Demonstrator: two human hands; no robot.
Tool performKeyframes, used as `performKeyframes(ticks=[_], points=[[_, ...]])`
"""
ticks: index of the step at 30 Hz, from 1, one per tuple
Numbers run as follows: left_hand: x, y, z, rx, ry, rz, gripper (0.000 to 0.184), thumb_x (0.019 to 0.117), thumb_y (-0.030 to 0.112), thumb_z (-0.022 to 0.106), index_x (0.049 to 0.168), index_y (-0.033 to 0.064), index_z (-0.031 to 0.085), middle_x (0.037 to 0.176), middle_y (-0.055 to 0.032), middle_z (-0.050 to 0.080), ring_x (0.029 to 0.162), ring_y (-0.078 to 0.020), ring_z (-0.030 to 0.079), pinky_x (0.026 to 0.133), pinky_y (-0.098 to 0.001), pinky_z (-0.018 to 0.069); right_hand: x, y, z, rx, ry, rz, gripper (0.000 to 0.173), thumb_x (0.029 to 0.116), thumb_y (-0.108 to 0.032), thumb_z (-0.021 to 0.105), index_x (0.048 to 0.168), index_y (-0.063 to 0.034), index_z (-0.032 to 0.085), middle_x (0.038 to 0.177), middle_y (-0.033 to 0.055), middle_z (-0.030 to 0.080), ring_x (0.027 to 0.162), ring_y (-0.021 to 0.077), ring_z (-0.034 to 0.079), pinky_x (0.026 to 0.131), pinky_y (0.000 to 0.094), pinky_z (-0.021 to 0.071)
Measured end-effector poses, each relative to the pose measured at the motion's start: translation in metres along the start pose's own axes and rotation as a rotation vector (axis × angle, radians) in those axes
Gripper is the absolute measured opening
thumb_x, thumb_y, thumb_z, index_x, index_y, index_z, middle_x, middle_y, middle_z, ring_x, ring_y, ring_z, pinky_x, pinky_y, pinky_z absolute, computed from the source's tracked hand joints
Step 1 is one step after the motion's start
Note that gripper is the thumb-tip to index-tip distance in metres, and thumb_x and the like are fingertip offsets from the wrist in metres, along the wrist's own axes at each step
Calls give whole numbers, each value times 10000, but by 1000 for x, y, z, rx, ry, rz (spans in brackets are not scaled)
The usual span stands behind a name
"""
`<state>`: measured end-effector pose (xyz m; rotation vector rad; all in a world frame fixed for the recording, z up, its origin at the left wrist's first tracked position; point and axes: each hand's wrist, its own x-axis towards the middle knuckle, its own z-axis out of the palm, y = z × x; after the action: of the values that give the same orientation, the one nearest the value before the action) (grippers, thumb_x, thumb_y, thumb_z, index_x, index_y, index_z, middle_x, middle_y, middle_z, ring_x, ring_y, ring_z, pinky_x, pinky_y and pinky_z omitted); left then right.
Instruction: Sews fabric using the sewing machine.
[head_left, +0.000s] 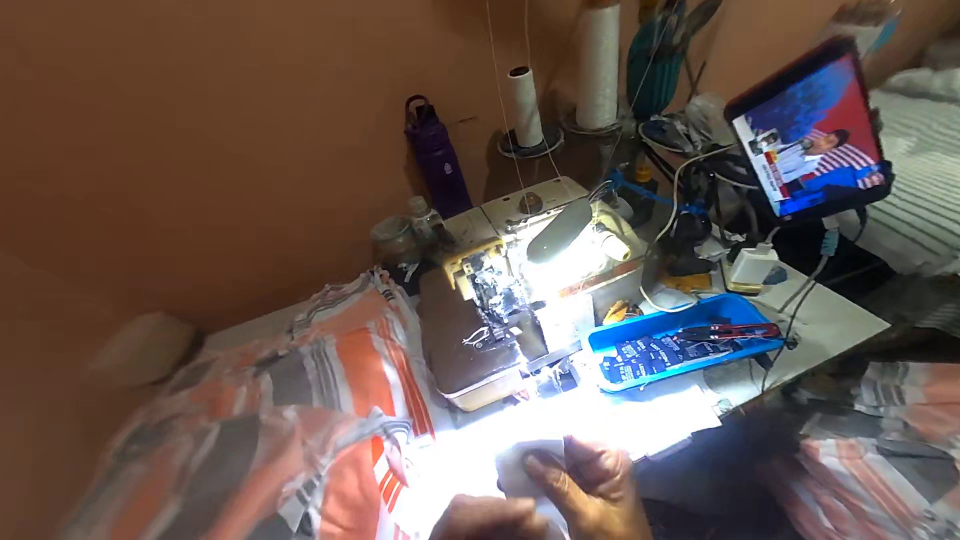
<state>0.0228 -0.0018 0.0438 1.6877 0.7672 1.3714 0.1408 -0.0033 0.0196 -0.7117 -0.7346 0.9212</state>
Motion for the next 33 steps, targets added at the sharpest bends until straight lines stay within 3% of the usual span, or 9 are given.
performKeyframes(ticks=[2, 4, 12, 14, 17, 22, 27, 30, 33], points=[[9, -10, 9, -9, 123, -3, 116, 923, 63, 716, 983, 161, 734, 953, 187, 720, 854, 86, 663, 763, -113, 563, -7, 4, 0, -30, -51, -41, 214, 910, 95, 621, 1025, -47, 733, 996, -88, 775, 955, -42, 697, 893, 190, 573], [12, -14, 10, -7, 187, -5, 130, 920, 56, 714, 971, 173, 739, 956, 200, 721, 874, 86, 667, 787, -112, 563, -11, 10, -4, -122, -105, -109, 168, 903, 92, 604, 1010, 31, 719, 982, -60, 765, 975, -70, 670, 904, 165, 547], [9, -17, 4, 41, 247, -77, 221, 867, -36, 713, 939, 173, 728, 902, 196, 721, 802, 71, 677, 728, -130, 584, -11, 13, -12, -240, -275, -10, 104, 883, 100, 562, 856, 130, 658, 782, 50, 697, 793, -65, 635, 773, 118, 515], [8, -16, 3, 32, 271, -93, 259, 839, -61, 731, 957, 167, 699, 898, 199, 721, 792, 73, 678, 726, -132, 586, -9, 15, -16, -245, -348, -48, 109, 875, 81, 563, 876, 138, 655, 843, 97, 708, 856, -39, 649, 809, 127, 512], [8, -18, 1, 46, 283, -119, 315, 821, -53, 748, 1027, 126, 591, 902, 204, 663, 791, 88, 647, 730, -129, 579, 0, 17, -22, -187, -475, -102, 237, 895, -28, 634, 1013, 174, 673, 1186, 220, 683, 1198, 83, 604, 1040, 191, 457], [-11, -44, 8, -324, 202, -303, 86, 972, 297, 665, 1019, 309, 736, 950, 207, 739, 875, 89, 671, 793, -125, 546, 4, 4, -8, -133, -260, 80, 134, 926, 11, 618, 861, 39, 733, 880, -62, 680, 881, -104, 585, 795, 99, 485], [-15, -50, 16, -503, 232, -435, 268, 1030, 116, 548, 931, 276, 740, 841, 135, 754, 773, 46, 694, 734, -170, 579, 16, 3, -8, 5, -66, 10, 146, 932, -43, 675, 884, -141, 773, 894, -134, 723, 860, -74, 641, 807, 144, 543], [17, -39, 2, -86, 164, -204, 252, 1046, 66, 492, 965, 206, 684, 861, 212, 702, 795, 125, 634, 738, -99, 532, 35, 3, -15, -118, -48, -146, 81, 916, -57, 698, 863, -97, 743, 827, -121, 702, 773, -85, 615, 731, 113, 527], [68, -44, -14, 379, 100, 123, 129, 974, 53, 596, 951, -37, 686, 873, 52, 672, 826, 112, 594, 778, -74, 496, 63, 14, -22, -337, 39, -261, 48, 833, 4, 696, 795, -23, 687, 731, -79, 657, 660, -88, 584, 620, 80, 502]])
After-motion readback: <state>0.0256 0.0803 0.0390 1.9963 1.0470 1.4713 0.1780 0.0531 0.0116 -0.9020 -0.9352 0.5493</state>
